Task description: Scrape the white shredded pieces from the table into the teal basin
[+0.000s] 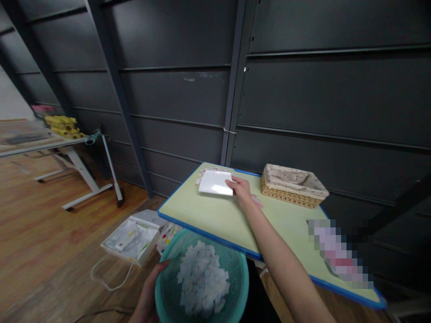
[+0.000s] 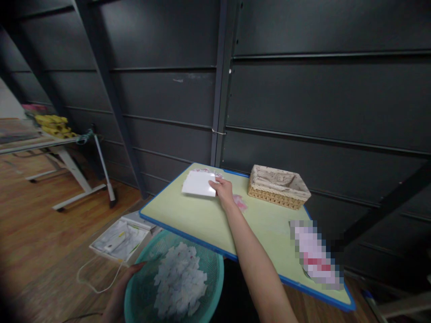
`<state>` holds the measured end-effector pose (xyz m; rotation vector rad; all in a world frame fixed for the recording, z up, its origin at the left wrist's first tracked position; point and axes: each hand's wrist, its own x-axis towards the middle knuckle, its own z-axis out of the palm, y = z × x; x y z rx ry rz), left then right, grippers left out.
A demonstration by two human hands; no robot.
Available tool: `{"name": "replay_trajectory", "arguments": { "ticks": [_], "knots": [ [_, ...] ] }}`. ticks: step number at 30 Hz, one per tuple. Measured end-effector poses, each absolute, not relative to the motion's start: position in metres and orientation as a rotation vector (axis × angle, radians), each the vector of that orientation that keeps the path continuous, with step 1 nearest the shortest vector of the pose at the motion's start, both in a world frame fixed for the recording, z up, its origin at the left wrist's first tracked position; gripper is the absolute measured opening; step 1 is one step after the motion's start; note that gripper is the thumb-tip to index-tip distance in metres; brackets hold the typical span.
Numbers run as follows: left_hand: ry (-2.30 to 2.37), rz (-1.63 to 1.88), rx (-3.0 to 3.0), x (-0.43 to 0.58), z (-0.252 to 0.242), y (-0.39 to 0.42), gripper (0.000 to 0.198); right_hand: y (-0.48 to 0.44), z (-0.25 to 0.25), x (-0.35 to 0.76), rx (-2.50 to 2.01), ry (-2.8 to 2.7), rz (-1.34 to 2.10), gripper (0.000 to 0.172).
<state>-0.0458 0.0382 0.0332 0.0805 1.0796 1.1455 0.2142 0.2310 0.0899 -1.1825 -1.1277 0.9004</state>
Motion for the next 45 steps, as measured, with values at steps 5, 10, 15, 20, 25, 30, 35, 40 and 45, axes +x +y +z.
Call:
{"name": "replay_trajectory", "arguments": {
  "ticks": [5, 10, 15, 20, 25, 30, 35, 40, 45],
  "knots": [
    [1.140, 1.109, 0.139, -0.045, 0.029, 0.038, 0.012, 0.236, 0.086, 0.230, -1.513, -1.149, 0.134, 0.048],
    [1.114, 1.088, 0.107, -0.045, 0.030, 0.039, 0.009, 0.234, 0.083, 0.232, -1.708, -1.228, -0.070, 0.041],
    [1.168, 1.109, 0.124, -0.045, 0.033, 0.037, 0.005, 0.231, 0.085, 0.229, -1.786, -1.289, -0.113, 0.035],
    [1.094, 1.098, 0.105, -0.048, 0.029, 0.037, 0.008, 0.232, 0.084, 0.227, -1.767, -1.342, -0.129, 0.036],
    [1.082, 1.088, 0.148, -0.048, 0.028, 0.037, 0.013, 0.233, 0.083, 0.227, -1.718, -1.391, -0.053, 0.036],
    [1.136, 1.110, 0.163, -0.045, 0.033, 0.036, 0.008, 0.234, 0.082, 0.228, -1.684, -1.351, -0.031, 0.039],
    [1.176, 1.120, 0.152, -0.044, 0.034, 0.036, 0.005, 0.234, 0.080, 0.225, -1.654, -1.445, -0.020, 0.036],
    [1.180, 1.056, 0.157, -0.046, 0.029, 0.036, 0.008, 0.230, 0.084, 0.224, -1.788, -1.440, -0.103, 0.036],
    [1.158, 1.078, 0.142, -0.046, 0.028, 0.037, 0.008, 0.226, 0.090, 0.224, -1.920, -1.377, -0.236, 0.037]
  ]
}}
